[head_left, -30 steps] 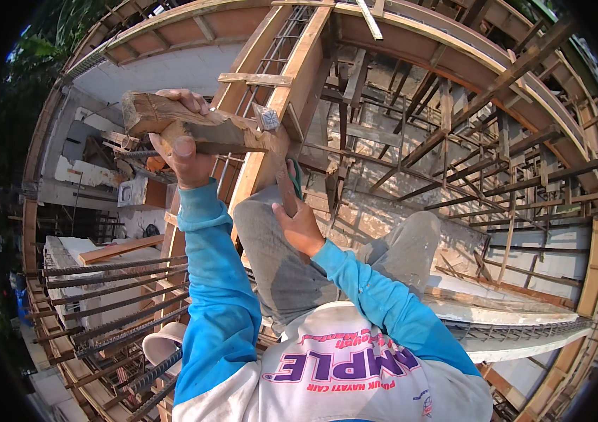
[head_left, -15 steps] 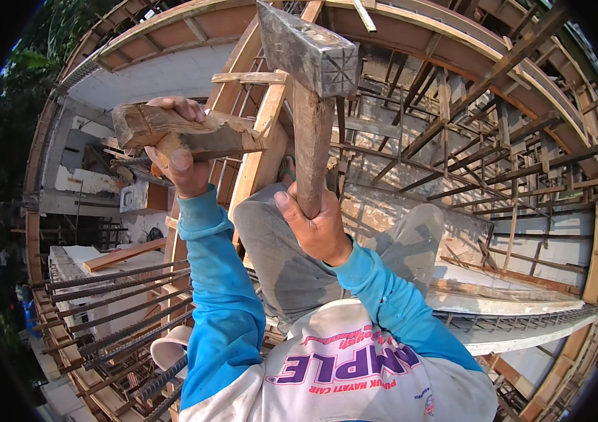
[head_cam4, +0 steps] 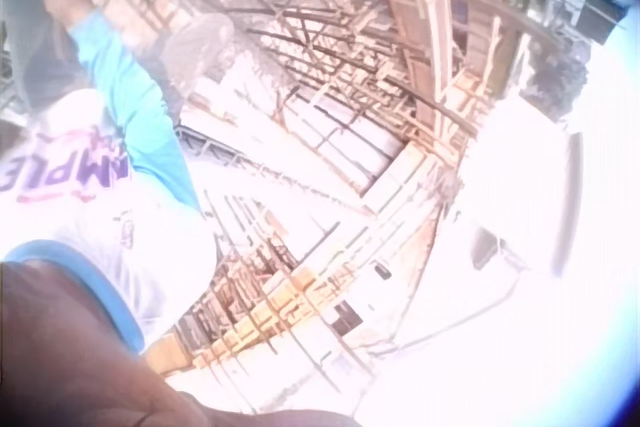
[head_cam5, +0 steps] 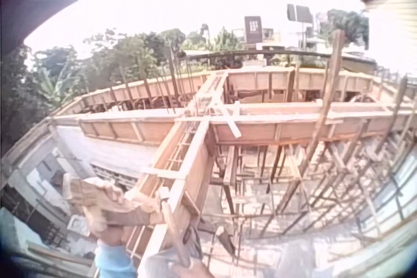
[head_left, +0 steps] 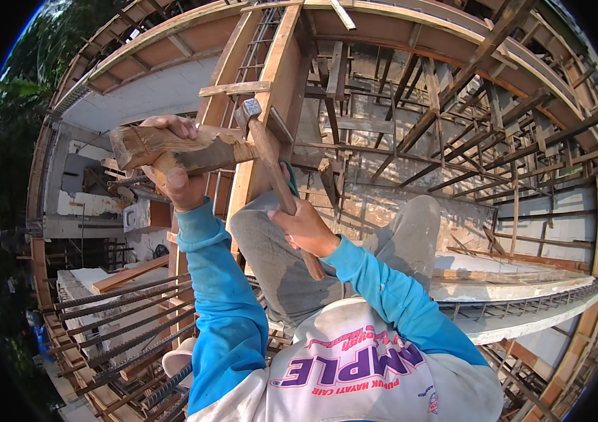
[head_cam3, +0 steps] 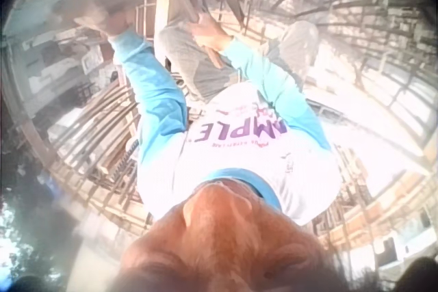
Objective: The person secures wooden blocks into a wooden frame at a height using an axe as a hammer.
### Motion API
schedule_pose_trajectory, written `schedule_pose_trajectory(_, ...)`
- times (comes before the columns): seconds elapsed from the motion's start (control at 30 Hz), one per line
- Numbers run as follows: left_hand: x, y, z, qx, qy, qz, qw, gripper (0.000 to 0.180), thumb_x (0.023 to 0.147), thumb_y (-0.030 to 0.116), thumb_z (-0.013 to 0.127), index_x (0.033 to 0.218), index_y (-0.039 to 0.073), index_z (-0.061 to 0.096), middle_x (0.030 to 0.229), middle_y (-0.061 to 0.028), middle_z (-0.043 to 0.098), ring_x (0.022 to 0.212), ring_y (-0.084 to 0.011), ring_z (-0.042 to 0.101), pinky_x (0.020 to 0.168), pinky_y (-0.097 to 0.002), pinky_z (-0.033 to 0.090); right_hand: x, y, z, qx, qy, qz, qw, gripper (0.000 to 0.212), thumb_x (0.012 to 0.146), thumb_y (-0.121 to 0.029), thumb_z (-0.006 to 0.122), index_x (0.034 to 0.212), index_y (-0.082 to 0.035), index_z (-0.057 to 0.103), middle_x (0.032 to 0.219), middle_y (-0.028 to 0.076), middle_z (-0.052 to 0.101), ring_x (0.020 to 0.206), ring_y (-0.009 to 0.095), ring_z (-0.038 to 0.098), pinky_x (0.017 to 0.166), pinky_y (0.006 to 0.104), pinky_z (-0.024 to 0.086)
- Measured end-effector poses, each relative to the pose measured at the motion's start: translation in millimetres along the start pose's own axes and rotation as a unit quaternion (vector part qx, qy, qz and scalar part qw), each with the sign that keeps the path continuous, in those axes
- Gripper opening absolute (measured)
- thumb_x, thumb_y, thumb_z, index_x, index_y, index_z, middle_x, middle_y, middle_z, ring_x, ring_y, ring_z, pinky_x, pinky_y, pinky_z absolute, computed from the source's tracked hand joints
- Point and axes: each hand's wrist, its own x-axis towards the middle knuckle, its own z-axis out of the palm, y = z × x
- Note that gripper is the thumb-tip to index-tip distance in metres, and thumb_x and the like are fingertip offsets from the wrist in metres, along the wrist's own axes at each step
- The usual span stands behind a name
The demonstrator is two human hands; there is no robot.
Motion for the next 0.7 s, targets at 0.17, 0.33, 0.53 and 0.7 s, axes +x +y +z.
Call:
schedule_pose_trajectory(0.17,2,-1,-2,-0.002,-0.002,0.001,1.000,0.068,0.066,0.047,0.073,0.114,0.006,0.046,0.091,-0.0075,0.047,0.084,-0.0206,0.048,0.080,-0.0369,0.041,16,0,10,-0.139,0.140,-0.252,0.947,0.024,0.088,-0.021,0.063,0.089,-0.001,0.051,0.062,0.004,0.051,0.046,0.014,0.047,0.045,0.0321,0.038)
schedule_pose_trajectory(0.33,-1,-1,-5,0.010,-0.002,0.010,1.000,0.069,0.067,0.051,0.071,0.113,0.006,0.046,0.090,-0.0070,0.046,0.083,-0.0204,0.047,0.079,-0.0368,0.041,40,114,-21,-0.093,0.043,0.212,0.972,0.031,0.083,-0.023,0.065,0.093,0.005,0.056,0.073,0.015,0.060,0.056,0.026,0.058,0.052,0.0402,0.047)
schedule_pose_trajectory(0.53,5,2,-9,0.026,0.039,0.013,0.999,0.070,0.069,0.056,0.069,0.113,0.006,0.046,0.090,-0.0066,0.046,0.083,-0.0193,0.047,0.077,-0.0346,0.041,4,110,-36,-0.072,0.039,0.197,0.977,0.031,0.085,-0.025,0.063,0.095,0.003,0.055,0.064,0.005,0.053,0.046,0.018,0.051,0.040,0.0338,0.042)
schedule_pose_trajectory(0.7,15,-1,-15,0.056,0.110,0.038,0.992,0.068,0.073,0.057,0.068,0.113,0.006,0.046,0.089,-0.0063,0.046,0.084,-0.0185,0.048,0.078,-0.0346,0.042,-11,39,-28,-0.004,0.008,0.071,0.997,0.028,0.088,-0.028,0.063,0.090,-0.001,0.055,0.066,0.005,0.051,0.056,0.018,0.050,0.052,0.0331,0.043)
